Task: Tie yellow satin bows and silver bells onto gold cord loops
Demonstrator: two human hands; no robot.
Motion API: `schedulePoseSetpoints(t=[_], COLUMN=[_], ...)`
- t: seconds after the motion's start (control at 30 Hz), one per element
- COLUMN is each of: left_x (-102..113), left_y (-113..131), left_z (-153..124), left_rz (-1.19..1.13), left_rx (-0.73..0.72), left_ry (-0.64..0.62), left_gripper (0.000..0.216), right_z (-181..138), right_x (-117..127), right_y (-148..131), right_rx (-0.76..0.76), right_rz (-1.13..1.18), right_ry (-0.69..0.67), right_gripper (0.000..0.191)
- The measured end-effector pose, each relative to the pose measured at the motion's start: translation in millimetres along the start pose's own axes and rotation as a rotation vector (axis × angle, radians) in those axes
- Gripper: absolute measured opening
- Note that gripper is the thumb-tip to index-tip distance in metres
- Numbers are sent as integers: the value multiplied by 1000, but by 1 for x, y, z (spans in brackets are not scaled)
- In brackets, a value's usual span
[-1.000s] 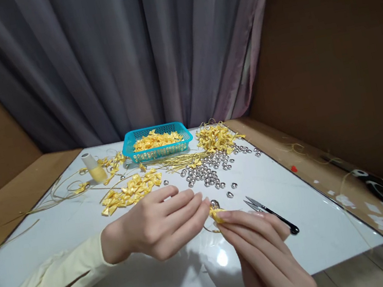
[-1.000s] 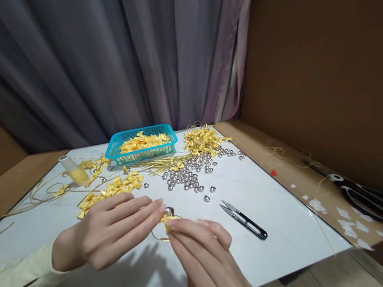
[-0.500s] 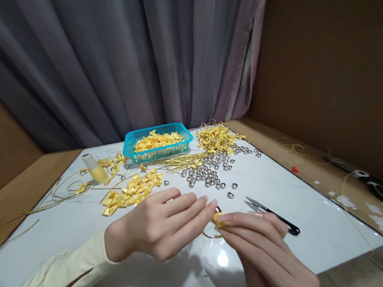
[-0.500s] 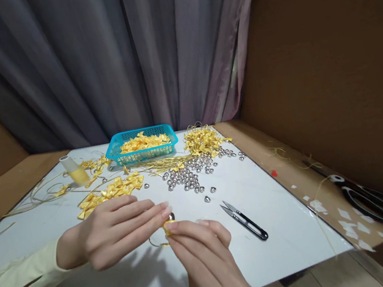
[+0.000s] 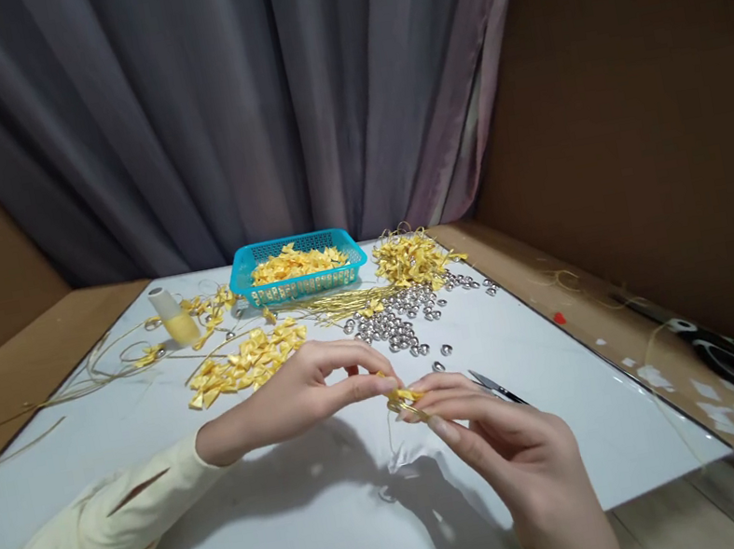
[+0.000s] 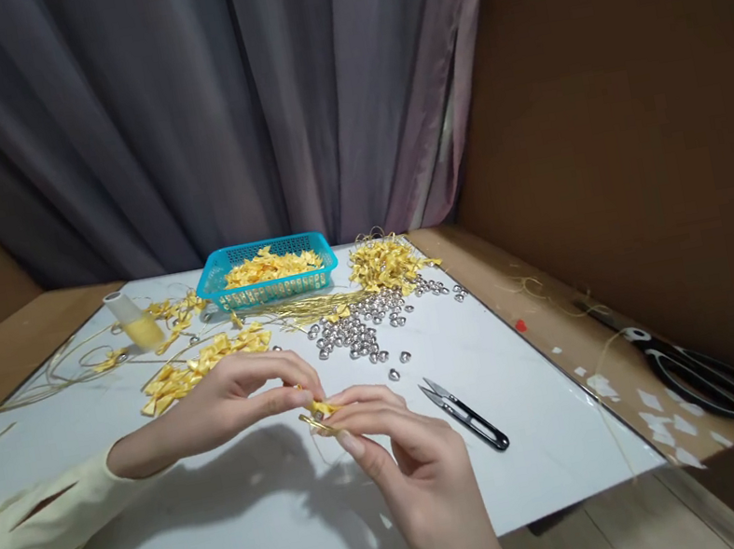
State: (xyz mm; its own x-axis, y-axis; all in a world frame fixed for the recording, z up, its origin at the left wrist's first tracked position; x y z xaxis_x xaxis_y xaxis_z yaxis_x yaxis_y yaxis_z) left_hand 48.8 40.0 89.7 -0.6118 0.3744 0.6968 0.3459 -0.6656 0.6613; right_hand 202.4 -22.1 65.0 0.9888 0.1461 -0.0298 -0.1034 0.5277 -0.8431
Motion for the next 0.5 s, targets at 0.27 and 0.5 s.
schedulePoseSetpoints(t=[0.27,0.5], left_x=[2,-3], left_y=[-5,-6], left_z=[-4,-8], left_rz=[111,24], left_rx=[173,297], left_ry=[145,208], left_gripper=[17,16], right_z=[8,24], right_x=[4,1], right_y=[2,-1], right_rx=[-239,-250], right_rz=[-183,-242], right_ry=[-159,-145], right_gripper=[15,16])
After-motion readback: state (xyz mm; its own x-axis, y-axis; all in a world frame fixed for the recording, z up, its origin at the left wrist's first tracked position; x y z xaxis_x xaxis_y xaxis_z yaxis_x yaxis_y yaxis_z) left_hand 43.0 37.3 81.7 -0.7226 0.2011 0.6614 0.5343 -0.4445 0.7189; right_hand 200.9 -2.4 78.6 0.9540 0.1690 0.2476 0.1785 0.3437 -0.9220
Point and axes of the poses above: each hand's wrist, its own z-axis towards the middle knuckle, its own x-axis out of the back of the hand, y = z × x, the point moved 5 cm from there along z, towards the middle knuckle, and after that the axes turned 13 degrees about z, right-handed, at the moved point
